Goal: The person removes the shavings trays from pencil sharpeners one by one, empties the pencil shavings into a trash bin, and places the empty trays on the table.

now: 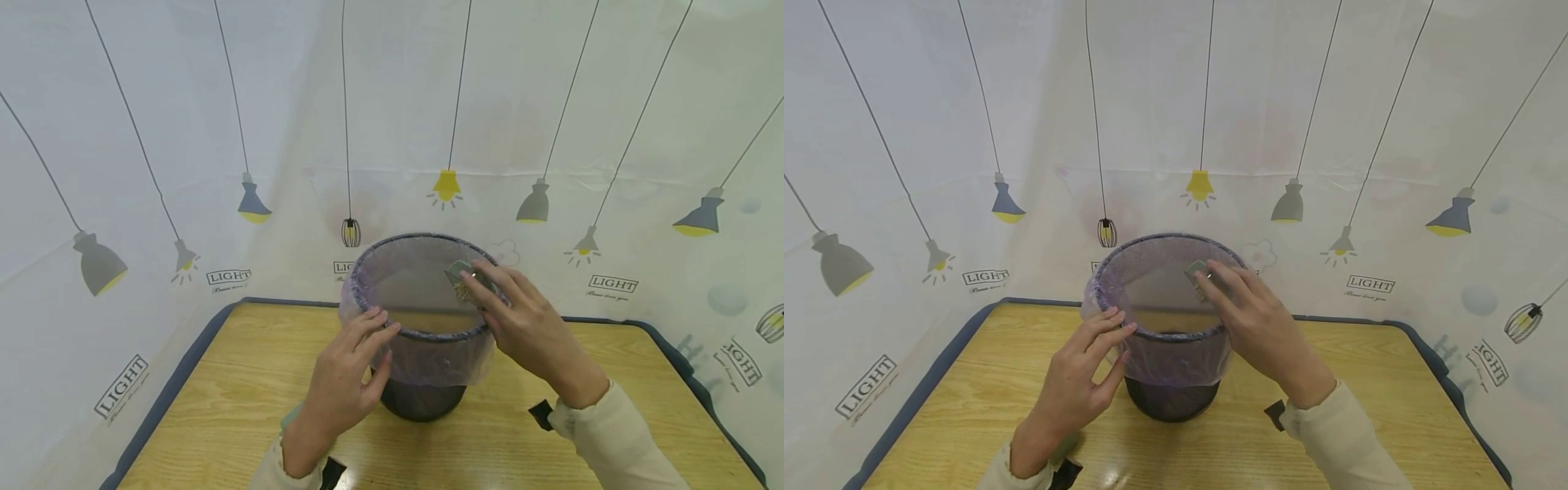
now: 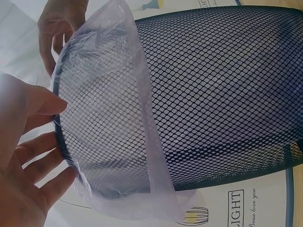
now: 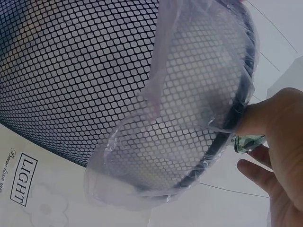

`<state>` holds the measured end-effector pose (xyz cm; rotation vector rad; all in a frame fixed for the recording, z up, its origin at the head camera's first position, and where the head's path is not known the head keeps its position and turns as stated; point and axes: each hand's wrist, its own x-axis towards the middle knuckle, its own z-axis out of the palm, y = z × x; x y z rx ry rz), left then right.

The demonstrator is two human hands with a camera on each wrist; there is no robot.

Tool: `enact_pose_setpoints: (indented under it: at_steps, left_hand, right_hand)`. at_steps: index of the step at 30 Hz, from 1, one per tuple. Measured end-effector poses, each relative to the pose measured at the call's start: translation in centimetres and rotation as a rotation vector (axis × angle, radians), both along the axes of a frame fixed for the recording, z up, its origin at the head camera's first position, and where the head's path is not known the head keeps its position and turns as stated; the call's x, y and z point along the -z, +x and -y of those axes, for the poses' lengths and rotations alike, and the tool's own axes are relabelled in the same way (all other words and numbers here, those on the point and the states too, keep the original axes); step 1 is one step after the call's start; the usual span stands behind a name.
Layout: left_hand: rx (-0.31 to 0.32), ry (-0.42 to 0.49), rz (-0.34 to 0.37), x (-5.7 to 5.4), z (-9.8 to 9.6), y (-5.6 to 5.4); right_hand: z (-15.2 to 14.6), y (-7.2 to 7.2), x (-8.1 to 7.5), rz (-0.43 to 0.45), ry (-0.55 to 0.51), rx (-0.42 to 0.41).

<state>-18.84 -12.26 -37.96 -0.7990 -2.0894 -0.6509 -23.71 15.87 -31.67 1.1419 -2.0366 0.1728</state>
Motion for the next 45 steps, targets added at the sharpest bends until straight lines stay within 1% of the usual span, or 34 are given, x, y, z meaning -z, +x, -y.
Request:
enact_pose_setpoints:
  at_steps: [7,11,24,33,39,45]
  left_hand:
    - [-0.004,-0.009,-0.008,-0.08,0.03,0.02]
    - [-0.004,-0.009,-0.019,-0.02,0.04,0.01]
    - [-0.007,-0.014,-0.001,-0.10,0.02,0.11]
    - [-0.009,-0.017,-0.006,-0.15,0.05,0.08]
    - [-0.008,-0.016,-0.005,-0.16,0.05,0.08]
    - [-0.007,-0.016,-0.006,-0.24,0.03,0.12]
  right_hand:
    - [0.14,0.10,-0.07,-0.021,0.013,0.018]
    - [0.31,0.09,-0.11,-0.036,0.011,0.012]
    - [0.37,0.13,-0.04,-0.026,0.022,-0.007]
    - [0.30,0.28,-0.04,0.009,0.038,-0.013]
    - [0.37,0.22,0.00,0.000,0.040,-0.035]
    - [0.37,0.23,0.02,-0.014,0.058,-0.027]
